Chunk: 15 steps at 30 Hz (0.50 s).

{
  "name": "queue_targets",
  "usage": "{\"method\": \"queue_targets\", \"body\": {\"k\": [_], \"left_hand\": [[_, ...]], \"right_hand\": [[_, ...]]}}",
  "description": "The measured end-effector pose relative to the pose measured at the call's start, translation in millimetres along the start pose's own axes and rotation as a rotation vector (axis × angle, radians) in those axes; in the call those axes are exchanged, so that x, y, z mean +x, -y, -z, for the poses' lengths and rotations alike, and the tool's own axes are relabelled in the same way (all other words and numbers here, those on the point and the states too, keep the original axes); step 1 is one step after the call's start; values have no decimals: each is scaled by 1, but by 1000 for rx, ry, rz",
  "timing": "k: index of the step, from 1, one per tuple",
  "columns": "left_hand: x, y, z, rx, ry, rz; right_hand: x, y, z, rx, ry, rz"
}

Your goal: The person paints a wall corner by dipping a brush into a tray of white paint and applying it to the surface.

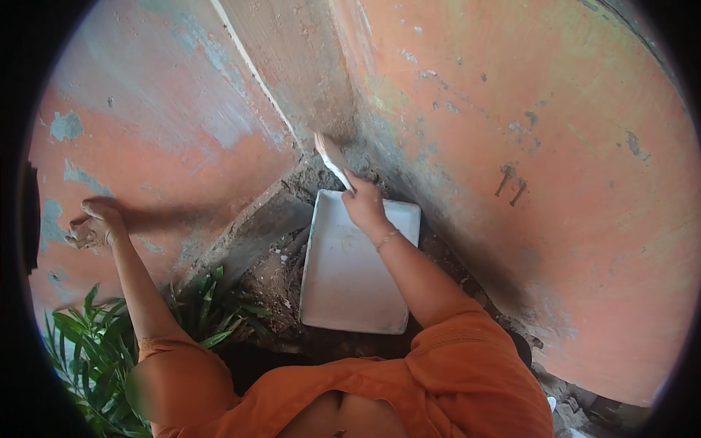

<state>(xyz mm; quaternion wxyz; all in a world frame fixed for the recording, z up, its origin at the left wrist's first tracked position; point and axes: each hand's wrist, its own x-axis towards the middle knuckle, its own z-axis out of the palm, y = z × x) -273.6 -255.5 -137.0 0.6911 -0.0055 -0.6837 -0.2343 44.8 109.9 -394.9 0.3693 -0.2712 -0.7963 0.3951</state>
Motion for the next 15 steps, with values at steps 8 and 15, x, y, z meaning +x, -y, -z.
{"method": "queue_targets", "body": {"k": [8,15], "left_hand": [[-3,28,-11,105,27,-7],[-47,-32,11,-414,-10,143]], "right_hand": [[0,61,120,-47,748,-469],[-52,33,86,-701,925,-153]]}}
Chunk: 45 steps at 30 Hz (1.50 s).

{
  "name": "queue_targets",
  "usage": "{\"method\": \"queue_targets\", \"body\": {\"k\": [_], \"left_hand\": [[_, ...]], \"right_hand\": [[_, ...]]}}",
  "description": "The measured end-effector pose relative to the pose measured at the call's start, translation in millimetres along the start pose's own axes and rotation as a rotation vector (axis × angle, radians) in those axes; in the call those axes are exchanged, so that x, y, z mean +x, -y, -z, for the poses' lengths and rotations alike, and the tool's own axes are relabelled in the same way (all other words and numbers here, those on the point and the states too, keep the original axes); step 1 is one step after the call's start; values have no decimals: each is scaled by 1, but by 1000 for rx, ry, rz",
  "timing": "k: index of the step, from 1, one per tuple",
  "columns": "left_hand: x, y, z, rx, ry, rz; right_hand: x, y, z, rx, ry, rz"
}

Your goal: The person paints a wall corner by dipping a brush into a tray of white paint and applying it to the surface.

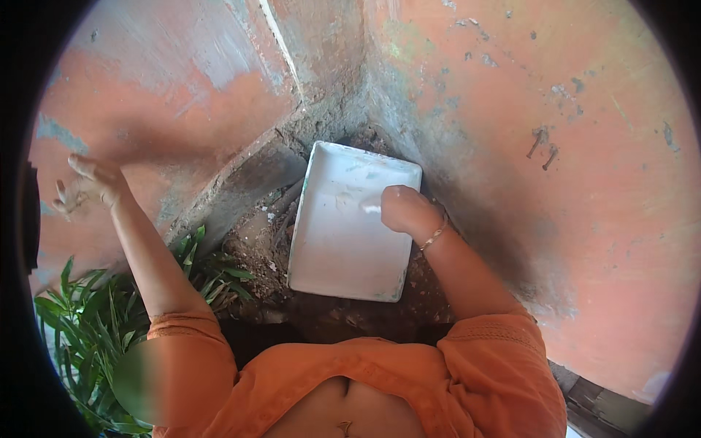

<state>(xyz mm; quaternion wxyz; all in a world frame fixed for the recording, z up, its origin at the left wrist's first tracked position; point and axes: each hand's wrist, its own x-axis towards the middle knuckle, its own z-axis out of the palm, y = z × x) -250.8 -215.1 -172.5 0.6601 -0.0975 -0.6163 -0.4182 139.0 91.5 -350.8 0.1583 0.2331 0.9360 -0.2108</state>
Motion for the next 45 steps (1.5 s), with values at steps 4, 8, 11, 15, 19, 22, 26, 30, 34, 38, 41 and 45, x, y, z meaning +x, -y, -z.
{"method": "queue_targets", "body": {"k": [4,8,11,15,19,22,26,30,34,38,41,45], "left_hand": [[-31,-39,-2,-51,127,-40],[-44,-3,-10,233,189,-187],[-48,-4,-9,381,195,-300],[-54,-18,-9,174,128,-334],[-55,-19,-13,132,121,-327],[-54,-19,-11,150,126,-332],[-56,-31,-11,224,154,-282],[-55,-37,-10,193,159,-258],[-55,-43,-5,141,134,-253],[-57,-41,-2,218,193,-248],[-57,-40,-3,223,208,-266],[-54,-41,-2,218,229,-305]], "right_hand": [[15,2,-44,84,-363,-189],[36,5,-83,104,-399,-262],[43,7,-104,88,-373,-278],[20,-6,-24,528,-6,-245],[-9,-50,34,1227,143,-183],[-25,-56,55,1431,251,-118],[-32,-68,40,1695,358,-32],[-35,-52,44,1865,430,257],[-44,-9,87,1938,195,573],[-54,68,165,1746,-526,553],[-32,99,217,1112,-1060,600],[34,99,257,348,-1555,623]]}}
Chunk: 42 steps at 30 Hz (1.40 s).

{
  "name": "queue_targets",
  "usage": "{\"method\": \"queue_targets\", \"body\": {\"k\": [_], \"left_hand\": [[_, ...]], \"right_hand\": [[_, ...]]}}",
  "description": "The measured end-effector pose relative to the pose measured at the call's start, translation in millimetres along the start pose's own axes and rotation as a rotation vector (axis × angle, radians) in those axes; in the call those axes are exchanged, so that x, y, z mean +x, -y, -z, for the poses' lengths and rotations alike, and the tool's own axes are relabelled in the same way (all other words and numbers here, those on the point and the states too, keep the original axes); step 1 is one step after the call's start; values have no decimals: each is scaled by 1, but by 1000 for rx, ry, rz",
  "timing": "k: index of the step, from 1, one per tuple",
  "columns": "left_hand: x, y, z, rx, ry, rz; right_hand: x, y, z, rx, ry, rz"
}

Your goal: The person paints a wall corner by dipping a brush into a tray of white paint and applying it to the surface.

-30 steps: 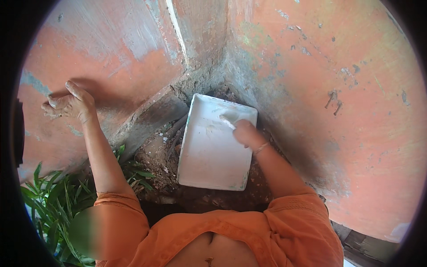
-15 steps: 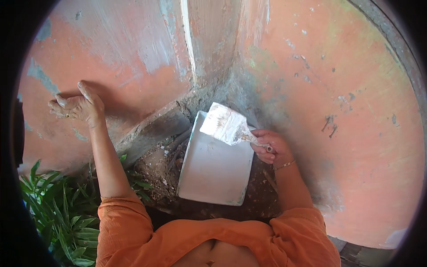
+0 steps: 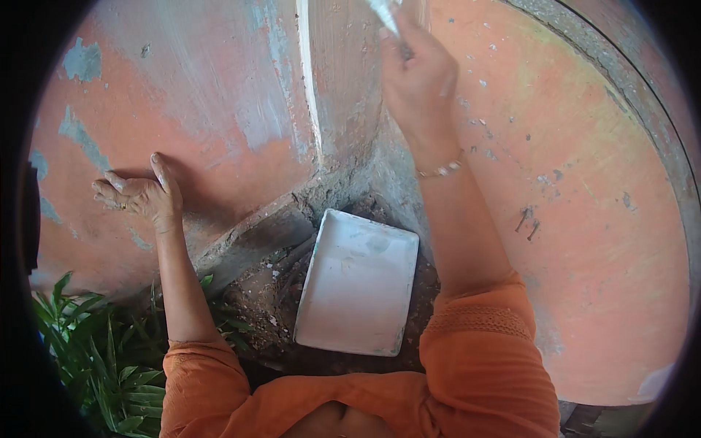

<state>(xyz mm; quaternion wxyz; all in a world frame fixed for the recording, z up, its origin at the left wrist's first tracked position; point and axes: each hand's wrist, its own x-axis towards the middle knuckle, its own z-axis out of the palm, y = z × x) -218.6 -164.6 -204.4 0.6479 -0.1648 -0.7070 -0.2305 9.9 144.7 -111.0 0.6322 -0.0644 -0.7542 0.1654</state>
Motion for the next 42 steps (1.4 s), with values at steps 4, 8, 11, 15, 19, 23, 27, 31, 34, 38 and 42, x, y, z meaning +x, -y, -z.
{"method": "queue_targets", "body": {"k": [4,8,11,15,19,23,27,31,34,38,42], "left_hand": [[-1,-3,3,-8,9,7],[-3,0,4,0,27,-4],[-5,-3,5,-11,47,35],[-1,-2,5,-12,35,30],[-5,1,4,-22,42,49],[-1,-5,5,-38,34,56],[-1,-5,8,-53,39,61],[-2,-7,8,-133,13,73],[1,-5,15,-169,26,52],[0,-6,16,-166,98,105],[0,-10,13,-159,98,96]], "right_hand": [[-66,-46,-19,-217,96,95],[-182,-51,3,-295,483,-265],[-215,-61,20,-300,645,-360],[-155,-69,43,-355,815,-203],[-13,-6,46,-490,727,-313],[95,33,63,-498,437,-40],[127,45,56,-265,244,-12],[51,10,20,-527,267,-48],[-59,-37,24,-496,380,94],[-146,-57,42,-505,806,-409],[-114,-59,35,-616,1135,-347]]}}
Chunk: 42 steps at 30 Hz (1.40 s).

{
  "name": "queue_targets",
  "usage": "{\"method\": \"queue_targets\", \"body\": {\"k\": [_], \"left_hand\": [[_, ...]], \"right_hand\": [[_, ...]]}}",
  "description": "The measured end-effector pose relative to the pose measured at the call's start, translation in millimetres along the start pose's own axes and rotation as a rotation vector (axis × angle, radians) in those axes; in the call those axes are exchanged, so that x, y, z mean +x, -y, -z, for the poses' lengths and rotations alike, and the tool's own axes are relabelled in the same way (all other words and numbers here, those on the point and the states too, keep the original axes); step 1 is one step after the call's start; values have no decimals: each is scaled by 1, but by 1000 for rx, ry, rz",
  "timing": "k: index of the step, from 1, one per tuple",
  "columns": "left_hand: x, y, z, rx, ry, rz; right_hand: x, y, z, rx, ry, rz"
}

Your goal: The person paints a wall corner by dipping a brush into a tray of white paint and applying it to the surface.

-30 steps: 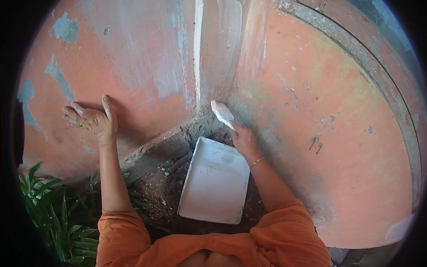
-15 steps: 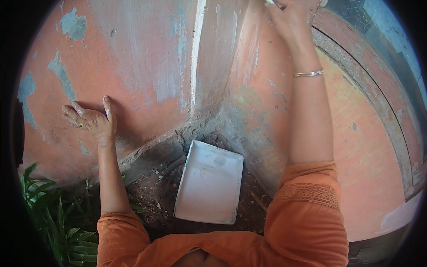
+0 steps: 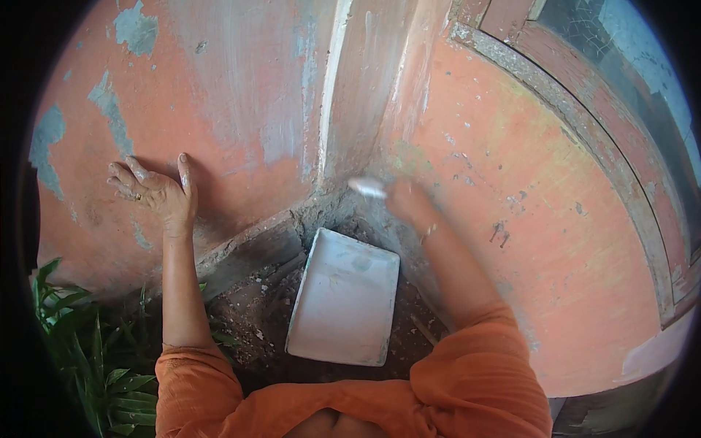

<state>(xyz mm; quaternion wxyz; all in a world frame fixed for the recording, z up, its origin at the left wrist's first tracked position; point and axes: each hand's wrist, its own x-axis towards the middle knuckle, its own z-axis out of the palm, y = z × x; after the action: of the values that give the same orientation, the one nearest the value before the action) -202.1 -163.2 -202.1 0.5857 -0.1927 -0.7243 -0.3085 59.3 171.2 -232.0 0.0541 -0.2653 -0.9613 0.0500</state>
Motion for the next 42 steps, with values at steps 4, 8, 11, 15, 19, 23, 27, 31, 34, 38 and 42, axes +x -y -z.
{"method": "queue_targets", "body": {"k": [4,8,11,15,19,23,27,31,34,38,42], "left_hand": [[-2,5,1,35,4,3],[-2,4,0,27,-16,-10],[-2,7,0,39,-23,-25],[-1,6,0,52,-50,-62],[-3,3,3,32,0,0],[0,3,3,3,23,16],[-1,1,1,7,12,8],[0,2,3,-11,2,-14],[-2,4,1,0,7,-16],[-4,7,0,3,-21,-31],[-2,6,-3,11,-55,-35]], "right_hand": [[32,34,125,-68,-253,135],[20,45,252,-6,-547,257],[14,51,281,23,-776,301],[24,70,232,389,-779,104],[8,79,85,418,-716,187],[-34,64,-28,398,-393,62],[-32,36,-51,345,-250,160],[-10,45,38,105,-69,0],[12,36,113,179,-339,90],[-2,60,199,142,-538,123],[21,59,206,421,-927,153]]}}
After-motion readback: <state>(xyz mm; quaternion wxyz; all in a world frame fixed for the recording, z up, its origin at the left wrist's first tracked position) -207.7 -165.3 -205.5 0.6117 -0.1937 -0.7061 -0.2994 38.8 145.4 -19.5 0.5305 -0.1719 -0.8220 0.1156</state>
